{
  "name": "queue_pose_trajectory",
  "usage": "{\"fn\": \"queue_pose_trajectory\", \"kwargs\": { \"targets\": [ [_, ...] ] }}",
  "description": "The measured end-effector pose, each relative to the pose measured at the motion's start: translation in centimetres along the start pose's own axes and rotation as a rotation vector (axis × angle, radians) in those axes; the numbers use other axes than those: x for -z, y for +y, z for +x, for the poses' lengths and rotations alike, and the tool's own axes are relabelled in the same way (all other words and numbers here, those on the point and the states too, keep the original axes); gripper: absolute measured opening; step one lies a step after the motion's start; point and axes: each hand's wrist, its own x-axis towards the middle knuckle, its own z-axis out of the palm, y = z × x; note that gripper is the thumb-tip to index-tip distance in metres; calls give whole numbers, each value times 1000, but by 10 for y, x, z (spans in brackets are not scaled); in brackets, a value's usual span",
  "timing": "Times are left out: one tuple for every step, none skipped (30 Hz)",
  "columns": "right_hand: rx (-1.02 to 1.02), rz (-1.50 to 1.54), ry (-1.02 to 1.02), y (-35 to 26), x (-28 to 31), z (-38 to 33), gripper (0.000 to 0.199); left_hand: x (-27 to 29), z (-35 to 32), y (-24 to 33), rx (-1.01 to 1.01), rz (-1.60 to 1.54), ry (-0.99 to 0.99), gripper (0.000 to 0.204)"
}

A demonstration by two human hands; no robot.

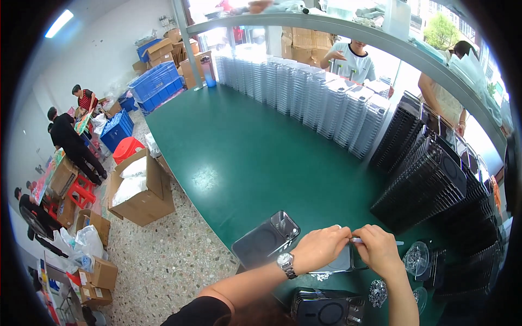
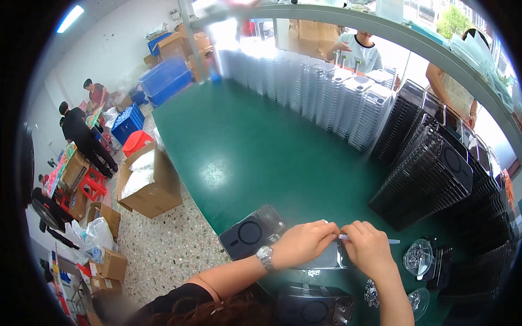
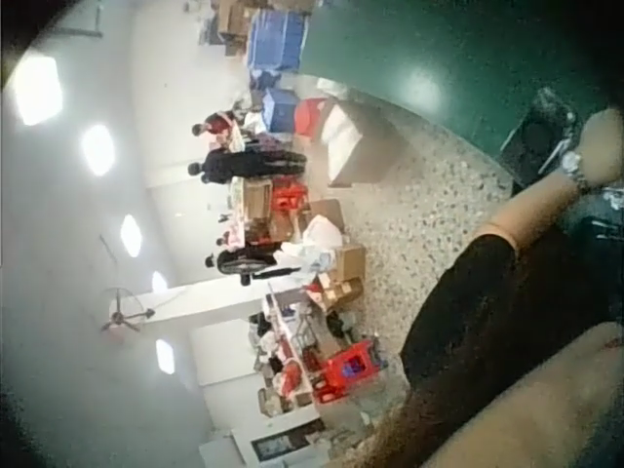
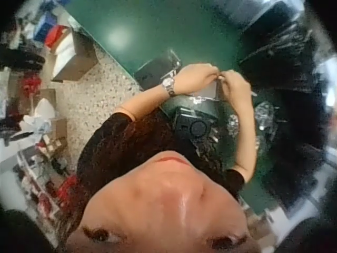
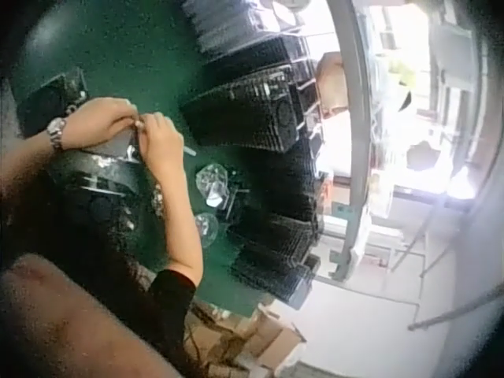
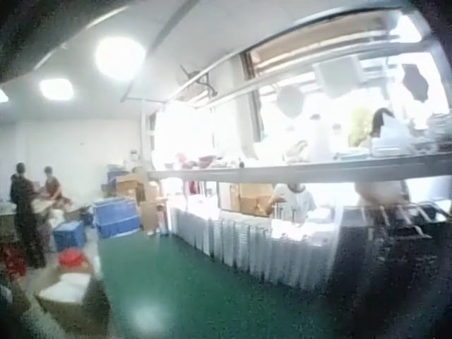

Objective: Assembling small metal components into phone cases at a workshop table.

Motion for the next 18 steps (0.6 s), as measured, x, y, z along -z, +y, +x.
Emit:
{"fn": "queue_pose_trajectory", "kwargs": {
  "targets": [
    [2, 4, -1, 2, 2, 1, 13, -2, 0, -2, 8, -18, -11, 19],
    [-41, 94, -67, 6, 6, 2, 11, -3, -2, -3, 12, -17, -14, 19],
    [-89, 180, -129, 7, 9, 2, 12, -2, -3, -2, -4, -51, -19, 19],
    [-98, 183, -126, 8, 12, 2, 12, -1, -4, -1, -19, -85, -26, 19],
    [-205, 310, -178, 7, 13, 1, 14, -1, -6, 0, -20, -85, -37, 19],
    [-310, 432, -226, 9, 15, 0, 16, -1, -5, 1, -16, -58, -47, 19],
    [-318, 433, -220, 11, 14, -3, 16, -1, -4, 3, -11, -30, -56, 19],
    [-307, 434, -225, 13, 11, -6, 16, -1, -3, 4, -15, -30, -65, 19],
    [-293, 436, -232, 14, 10, -8, 17, -2, -2, 5, -18, 0, -75, 18],
    [-298, 439, -227, 14, 10, -10, 17, -2, -2, 7, -21, 30, -84, 18],
    [-288, 442, -211, 12, 12, -12, 16, 0, -1, 11, -23, 32, -92, 18],
    [-278, 446, -196, 11, 13, -15, 15, 2, 0, 15, -15, 70, -120, 18],
    [-284, 451, -192, 10, 14, -18, 15, 3, 1, 18, -7, 107, -148, 18],
    [-263, 425, -179, 10, 15, -21, 13, 2, 1, 17, -8, 110, -157, 18],
    [-241, 398, -166, 9, 15, -23, 12, 1, 0, 17, -25, 102, -154, 18],
    [-247, 402, -160, 8, 16, -25, 12, 0, 0, 16, -43, 94, -151, 18],
    [-231, 374, -159, 6, 17, -25, 12, -1, -2, 16, -45, 98, -159, 18],
    [-215, 343, -160, 5, 18, -26, 12, -2, -4, 17, -60, 61, -144, 18]
  ]
}}
